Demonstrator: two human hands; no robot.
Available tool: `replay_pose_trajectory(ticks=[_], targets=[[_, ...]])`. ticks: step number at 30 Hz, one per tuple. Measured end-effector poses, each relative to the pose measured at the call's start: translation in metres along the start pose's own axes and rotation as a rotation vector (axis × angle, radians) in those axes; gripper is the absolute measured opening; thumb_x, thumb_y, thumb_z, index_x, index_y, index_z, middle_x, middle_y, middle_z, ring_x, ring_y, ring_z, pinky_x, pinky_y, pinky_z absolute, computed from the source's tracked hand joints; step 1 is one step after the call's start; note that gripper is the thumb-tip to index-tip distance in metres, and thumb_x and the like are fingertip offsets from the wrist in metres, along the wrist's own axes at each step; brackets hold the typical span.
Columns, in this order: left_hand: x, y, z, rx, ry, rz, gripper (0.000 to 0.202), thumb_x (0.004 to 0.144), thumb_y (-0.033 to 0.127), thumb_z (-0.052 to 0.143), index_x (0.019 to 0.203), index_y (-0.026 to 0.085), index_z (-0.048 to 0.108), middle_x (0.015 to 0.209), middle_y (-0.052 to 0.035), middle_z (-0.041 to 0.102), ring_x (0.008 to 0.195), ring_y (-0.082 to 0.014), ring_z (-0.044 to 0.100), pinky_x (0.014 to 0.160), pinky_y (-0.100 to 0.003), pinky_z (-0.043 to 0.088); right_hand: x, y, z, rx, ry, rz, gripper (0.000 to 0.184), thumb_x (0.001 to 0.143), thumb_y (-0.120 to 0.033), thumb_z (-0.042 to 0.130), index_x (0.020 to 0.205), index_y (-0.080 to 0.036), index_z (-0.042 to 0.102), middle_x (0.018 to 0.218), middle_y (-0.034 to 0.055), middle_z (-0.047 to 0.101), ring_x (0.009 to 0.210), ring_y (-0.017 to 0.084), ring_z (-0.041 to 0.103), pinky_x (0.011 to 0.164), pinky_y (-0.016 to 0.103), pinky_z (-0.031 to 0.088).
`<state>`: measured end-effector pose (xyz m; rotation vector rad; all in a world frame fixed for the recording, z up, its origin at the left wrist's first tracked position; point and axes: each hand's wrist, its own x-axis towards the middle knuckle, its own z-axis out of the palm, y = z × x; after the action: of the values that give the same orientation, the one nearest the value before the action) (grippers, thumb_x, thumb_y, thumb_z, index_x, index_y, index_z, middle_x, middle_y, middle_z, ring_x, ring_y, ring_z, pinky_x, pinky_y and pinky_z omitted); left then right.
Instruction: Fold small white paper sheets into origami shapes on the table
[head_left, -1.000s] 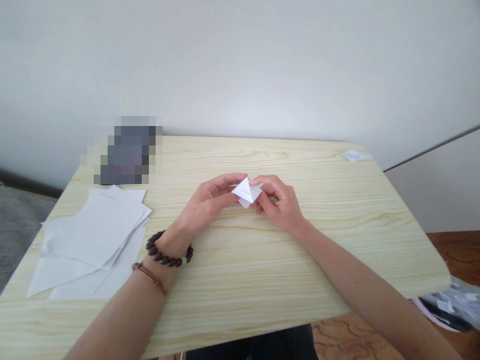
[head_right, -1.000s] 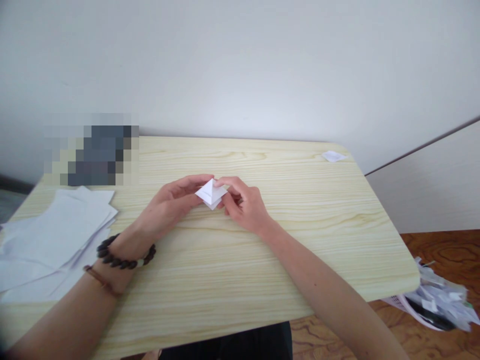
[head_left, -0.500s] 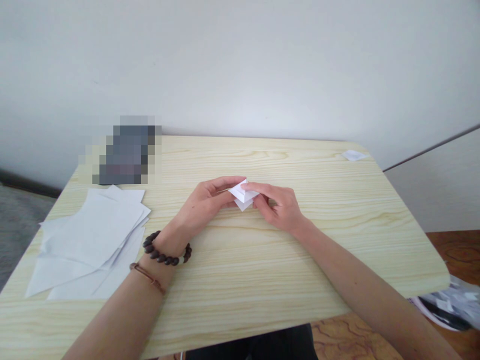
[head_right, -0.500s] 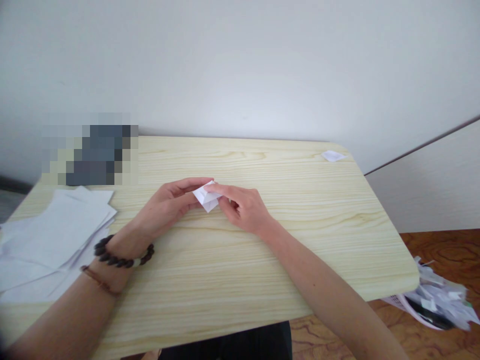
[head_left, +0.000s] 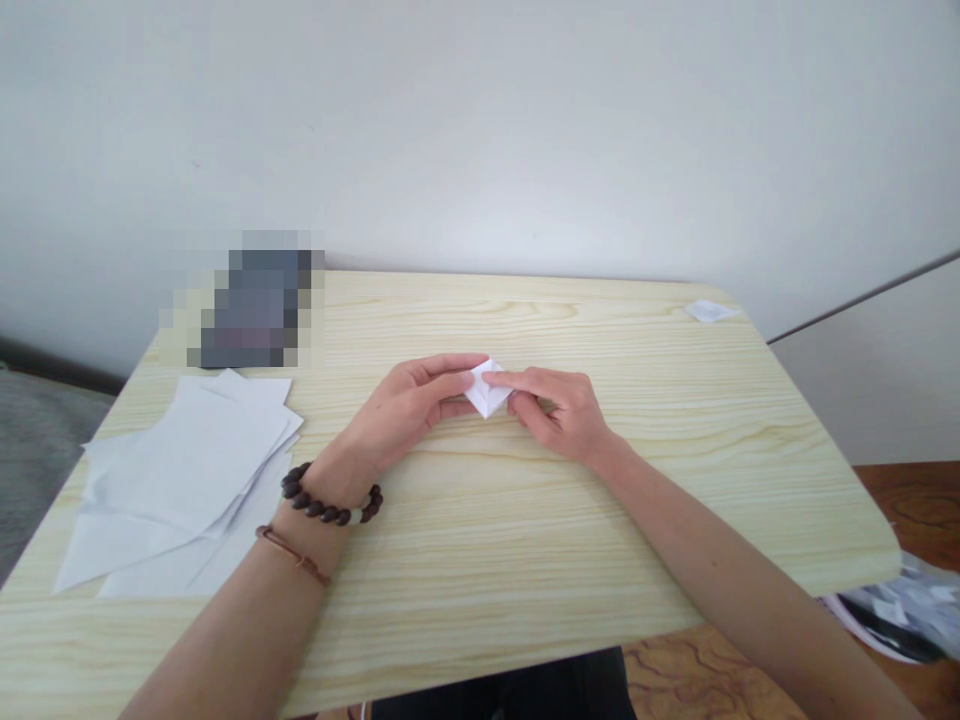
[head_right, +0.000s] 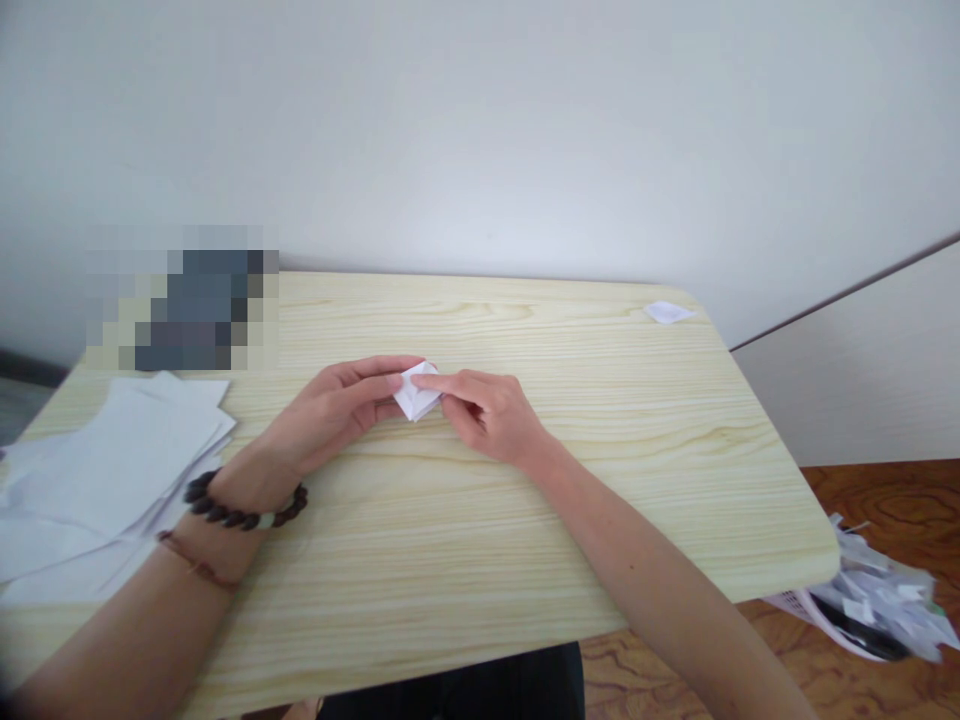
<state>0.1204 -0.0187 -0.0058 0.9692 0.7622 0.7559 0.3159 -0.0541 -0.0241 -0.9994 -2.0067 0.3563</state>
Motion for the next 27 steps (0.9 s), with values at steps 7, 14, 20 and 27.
replay_pose_trajectory(ticks=[7, 14, 20, 27], targets=[[0.0005, -0.0016, 0.0011, 0.039, 0.035, 0.027, 0.027, 0.073, 0.026, 0.074, 0.098, 0.015, 0.072, 0.101, -0.0090, 0.072, 0.099, -0.0240, 0.066, 0.091, -0.040, 0.053, 0.0000, 0.0007, 0.0005, 0.003, 0.017, 0.025, 0.033, 0.087, -0.015, 0.046, 0.111, -0.022, 0.067, 0.063, -0.0025, 0.062, 0.052, 0.008, 0.052, 0.054, 0.020, 0.044], [0.0001, 0.0001, 0.0023, 0.013, 0.020, 0.034, 0.025, 0.075, 0.025, 0.073, 0.097, 0.015, 0.072, 0.100, -0.0076, 0.072, 0.092, -0.0188, 0.065, 0.089, -0.035, 0.052, -0.0001, -0.0005, 0.0026, -0.088, 0.102, 0.004, 0.031, 0.088, -0.015, 0.047, 0.113, -0.018, 0.066, 0.068, -0.0012, 0.067, 0.053, 0.007, 0.056, 0.055, 0.019, 0.046], [0.0003, -0.0018, -0.0004, 0.126, -0.024, 0.025, 0.031, 0.074, 0.031, 0.075, 0.100, 0.015, 0.069, 0.101, -0.0071, 0.071, 0.091, -0.0183, 0.064, 0.084, -0.032, 0.051, 0.0002, -0.0022, 0.0077, -0.200, 0.197, 0.071, 0.018, 0.080, -0.018, 0.057, 0.097, -0.020, 0.064, 0.070, -0.0030, 0.068, 0.054, 0.007, 0.059, 0.057, 0.018, 0.048], [-0.0003, -0.0032, -0.0025, 0.149, -0.035, 0.035, 0.041, 0.076, 0.032, 0.073, 0.114, 0.021, 0.064, 0.108, -0.0062, 0.069, 0.096, -0.0193, 0.063, 0.087, -0.034, 0.050, -0.0006, -0.0018, 0.0097, -0.281, 0.207, 0.079, 0.003, 0.082, -0.023, 0.056, 0.082, -0.020, 0.057, 0.062, -0.0041, 0.063, 0.052, 0.008, 0.059, 0.052, 0.018, 0.043]])
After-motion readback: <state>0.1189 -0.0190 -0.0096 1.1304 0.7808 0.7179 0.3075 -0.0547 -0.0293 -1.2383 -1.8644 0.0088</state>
